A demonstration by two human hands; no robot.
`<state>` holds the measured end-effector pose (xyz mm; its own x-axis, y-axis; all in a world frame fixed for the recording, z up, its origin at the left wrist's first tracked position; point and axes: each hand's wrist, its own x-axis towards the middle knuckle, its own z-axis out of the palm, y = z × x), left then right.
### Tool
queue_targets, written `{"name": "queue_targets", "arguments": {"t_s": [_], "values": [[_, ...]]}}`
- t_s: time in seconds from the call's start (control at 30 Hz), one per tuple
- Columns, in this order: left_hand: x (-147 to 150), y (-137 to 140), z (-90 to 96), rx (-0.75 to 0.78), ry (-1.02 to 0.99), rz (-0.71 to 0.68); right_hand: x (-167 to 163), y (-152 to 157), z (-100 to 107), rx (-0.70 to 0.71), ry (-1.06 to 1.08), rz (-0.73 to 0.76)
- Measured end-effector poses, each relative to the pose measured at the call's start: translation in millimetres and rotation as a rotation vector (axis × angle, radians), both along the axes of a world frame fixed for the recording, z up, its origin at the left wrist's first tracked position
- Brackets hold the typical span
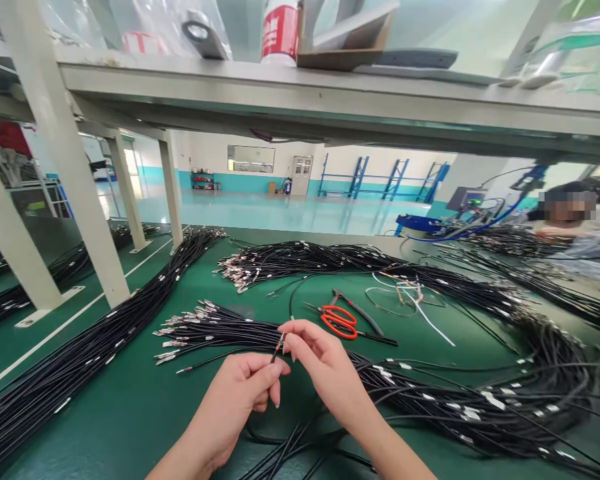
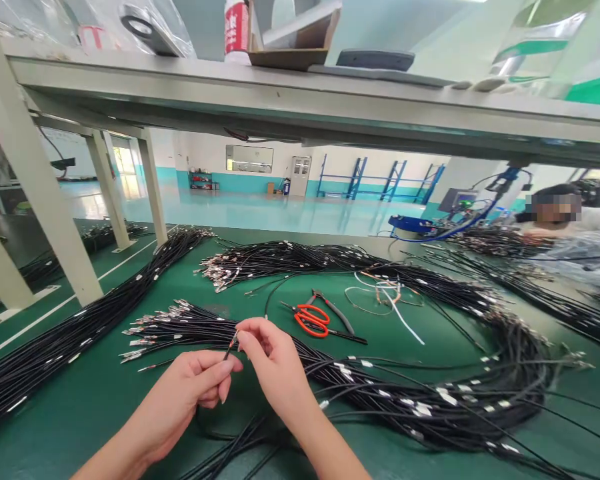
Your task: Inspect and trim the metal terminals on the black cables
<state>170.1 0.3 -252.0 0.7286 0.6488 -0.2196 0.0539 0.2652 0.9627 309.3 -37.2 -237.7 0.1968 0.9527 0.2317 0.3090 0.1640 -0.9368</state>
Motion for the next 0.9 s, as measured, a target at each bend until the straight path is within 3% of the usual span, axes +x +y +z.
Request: {"name": "queue_targets", "arguments": {"t_s": [0.1, 0.27, 0.43, 0.63, 0.9], "values": [[2.6, -3.0, 3.2, 0.053, 0.055, 0.011, 1.0, -1.4, 0.8, 0.005, 0.007, -0.007], [5.0, -2.9, 3.0, 0.139, 0.086, 0.173, 1.6, -1.5, -1.4, -0.063, -0.018, -0.051], [2.3, 0.8, 2.7, 0.063, 0.04, 0.142, -0.3, -1.0, -1.6, -0.082, -0.032, -0.036], [4.0, -0.1, 4.9, 0.12, 0.152, 0.295, 1.3, -0.5, -0.8, -0.181, -0.074, -0.004], [7.5, -0.9, -2.6, 0.13, 0.122, 0.388, 3.6, -0.2, -1.7, -0.099, -0.129, 0.038]]}}
